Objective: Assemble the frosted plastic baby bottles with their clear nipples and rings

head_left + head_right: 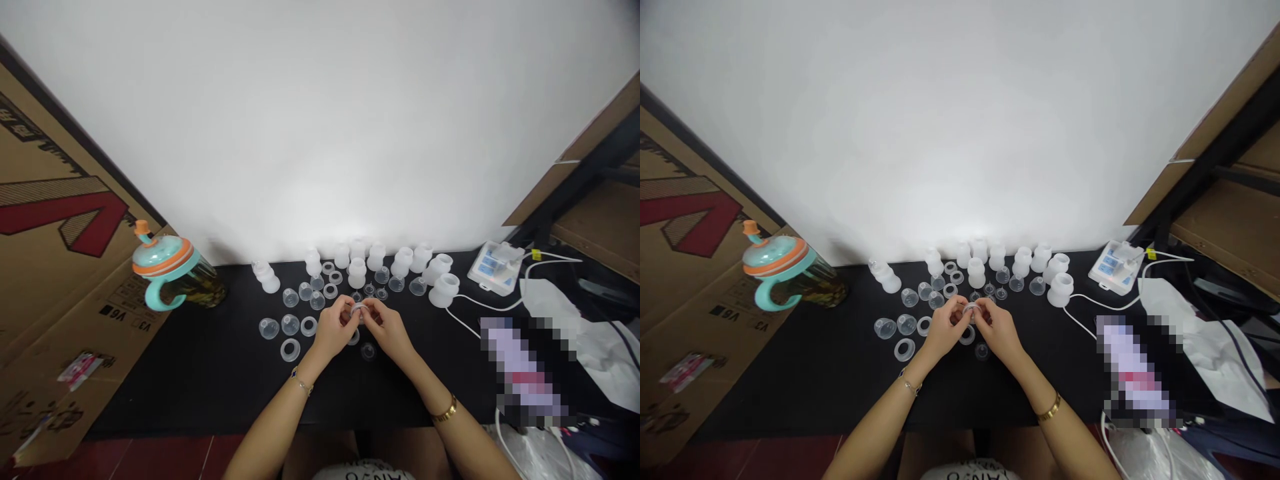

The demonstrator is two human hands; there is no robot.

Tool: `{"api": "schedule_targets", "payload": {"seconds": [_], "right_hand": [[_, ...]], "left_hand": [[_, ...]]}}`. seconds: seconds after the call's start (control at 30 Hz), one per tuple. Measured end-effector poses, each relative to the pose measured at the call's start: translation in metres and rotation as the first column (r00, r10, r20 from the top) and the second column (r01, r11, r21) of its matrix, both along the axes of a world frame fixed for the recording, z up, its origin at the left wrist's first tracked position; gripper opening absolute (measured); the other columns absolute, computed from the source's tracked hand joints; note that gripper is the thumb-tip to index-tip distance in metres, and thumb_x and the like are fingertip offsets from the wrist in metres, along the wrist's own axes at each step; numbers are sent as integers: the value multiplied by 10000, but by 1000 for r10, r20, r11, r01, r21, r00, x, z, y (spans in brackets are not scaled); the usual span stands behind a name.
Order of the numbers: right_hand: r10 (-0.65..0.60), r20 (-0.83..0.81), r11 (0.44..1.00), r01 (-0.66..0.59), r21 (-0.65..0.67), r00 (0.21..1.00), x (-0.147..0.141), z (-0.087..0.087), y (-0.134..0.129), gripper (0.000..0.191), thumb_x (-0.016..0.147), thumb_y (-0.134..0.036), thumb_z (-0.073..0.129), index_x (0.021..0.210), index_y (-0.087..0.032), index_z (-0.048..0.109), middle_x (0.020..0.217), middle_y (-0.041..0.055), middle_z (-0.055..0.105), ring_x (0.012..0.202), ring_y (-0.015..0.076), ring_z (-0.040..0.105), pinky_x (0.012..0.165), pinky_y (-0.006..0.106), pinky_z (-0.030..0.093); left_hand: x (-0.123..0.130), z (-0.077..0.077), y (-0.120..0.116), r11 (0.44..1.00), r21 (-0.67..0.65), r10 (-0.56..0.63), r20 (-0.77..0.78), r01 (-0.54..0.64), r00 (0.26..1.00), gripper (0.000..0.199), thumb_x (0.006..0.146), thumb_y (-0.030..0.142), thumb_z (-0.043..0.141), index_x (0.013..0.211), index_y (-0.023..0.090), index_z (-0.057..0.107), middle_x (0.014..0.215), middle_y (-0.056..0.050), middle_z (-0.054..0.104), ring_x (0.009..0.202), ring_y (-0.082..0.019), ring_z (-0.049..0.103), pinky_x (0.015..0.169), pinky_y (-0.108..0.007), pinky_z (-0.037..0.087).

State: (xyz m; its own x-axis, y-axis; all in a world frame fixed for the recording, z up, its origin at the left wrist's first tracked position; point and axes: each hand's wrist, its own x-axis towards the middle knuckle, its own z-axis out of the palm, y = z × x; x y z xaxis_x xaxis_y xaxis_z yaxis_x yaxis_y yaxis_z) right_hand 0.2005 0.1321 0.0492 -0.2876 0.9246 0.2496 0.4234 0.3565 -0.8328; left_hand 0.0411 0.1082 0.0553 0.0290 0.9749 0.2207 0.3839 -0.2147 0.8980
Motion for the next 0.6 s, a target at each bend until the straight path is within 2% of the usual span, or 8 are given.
{"api": "schedule_targets", "payload": {"seconds": [0.6], "right_hand": [[-20, -1, 1000, 20, 1, 1000, -1, -2, 0, 201, 909, -370, 559, 970, -205, 656, 696, 8, 683, 582, 163, 626, 546, 247, 457]], "left_hand": [[0, -2, -1, 1000, 12, 20, -40, -20, 999, 61, 910, 267, 548, 938, 218, 572, 721, 26, 662, 584, -121, 603, 560, -212, 418]]}}
